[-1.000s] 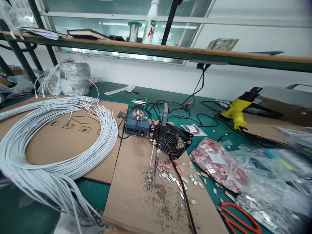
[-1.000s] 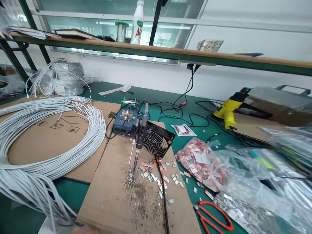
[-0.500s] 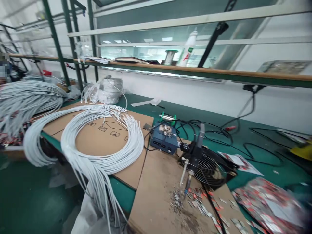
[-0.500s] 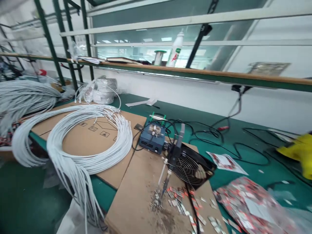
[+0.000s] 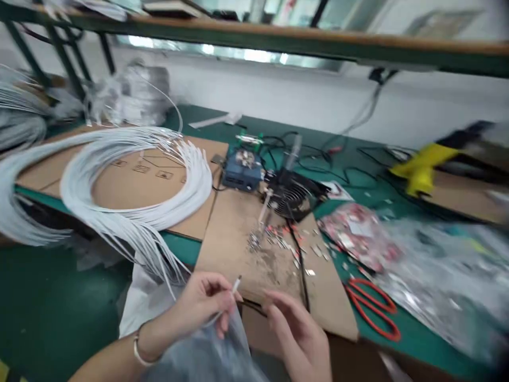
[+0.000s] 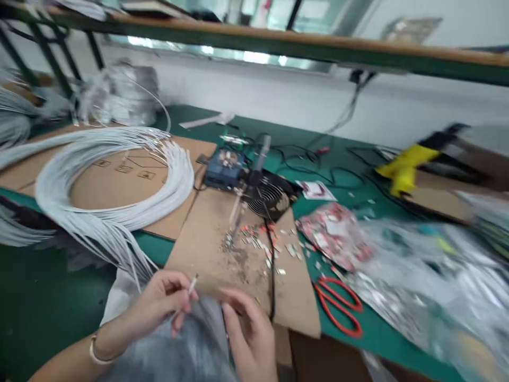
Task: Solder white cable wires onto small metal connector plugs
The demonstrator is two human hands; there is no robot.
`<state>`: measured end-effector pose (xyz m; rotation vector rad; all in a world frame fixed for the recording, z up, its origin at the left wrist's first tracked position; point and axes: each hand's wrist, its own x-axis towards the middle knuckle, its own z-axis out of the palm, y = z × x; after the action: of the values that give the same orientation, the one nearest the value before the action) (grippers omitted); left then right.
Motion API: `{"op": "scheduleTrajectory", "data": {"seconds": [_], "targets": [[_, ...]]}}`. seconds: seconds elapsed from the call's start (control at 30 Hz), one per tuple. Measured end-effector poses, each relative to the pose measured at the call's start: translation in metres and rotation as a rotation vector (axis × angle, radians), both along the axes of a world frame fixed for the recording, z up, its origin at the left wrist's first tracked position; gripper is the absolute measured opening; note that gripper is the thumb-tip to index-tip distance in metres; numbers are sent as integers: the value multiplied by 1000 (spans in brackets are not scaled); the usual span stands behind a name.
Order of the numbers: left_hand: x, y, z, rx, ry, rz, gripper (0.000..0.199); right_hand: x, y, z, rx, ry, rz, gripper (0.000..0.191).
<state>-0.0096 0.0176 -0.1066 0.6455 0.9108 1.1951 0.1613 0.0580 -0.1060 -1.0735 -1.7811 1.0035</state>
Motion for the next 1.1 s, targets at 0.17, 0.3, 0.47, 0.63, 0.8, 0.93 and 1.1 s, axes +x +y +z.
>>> {"op": "scheduleTrajectory", "data": {"seconds": [0.17, 0.3, 0.47, 0.63, 0.8, 0.93, 1.1], "targets": [[-6, -5, 4, 40, 34, -82, 41, -17, 10, 10, -4, 158, 226, 10], [-3, -12, 5, 137, 233, -88, 41, -23, 4, 20, -12, 235, 272, 5], [-2, -15, 8, 263, 454, -81, 35, -17, 1, 21, -91, 245, 287, 4], [-2, -16, 12, 233, 369, -156, 36, -11, 4, 21, -84, 302, 358, 5], [-7, -20, 13, 243, 431, -300, 36, -3, 8, 33, 22, 146, 452, 4], [-7, -22, 14, 284, 602, -289, 39, -1, 6, 34, 34, 87, 444, 8], [1, -17, 15, 170, 413, -244, 46, -15, -4, 21, 34, 295, 317, 13]]}}
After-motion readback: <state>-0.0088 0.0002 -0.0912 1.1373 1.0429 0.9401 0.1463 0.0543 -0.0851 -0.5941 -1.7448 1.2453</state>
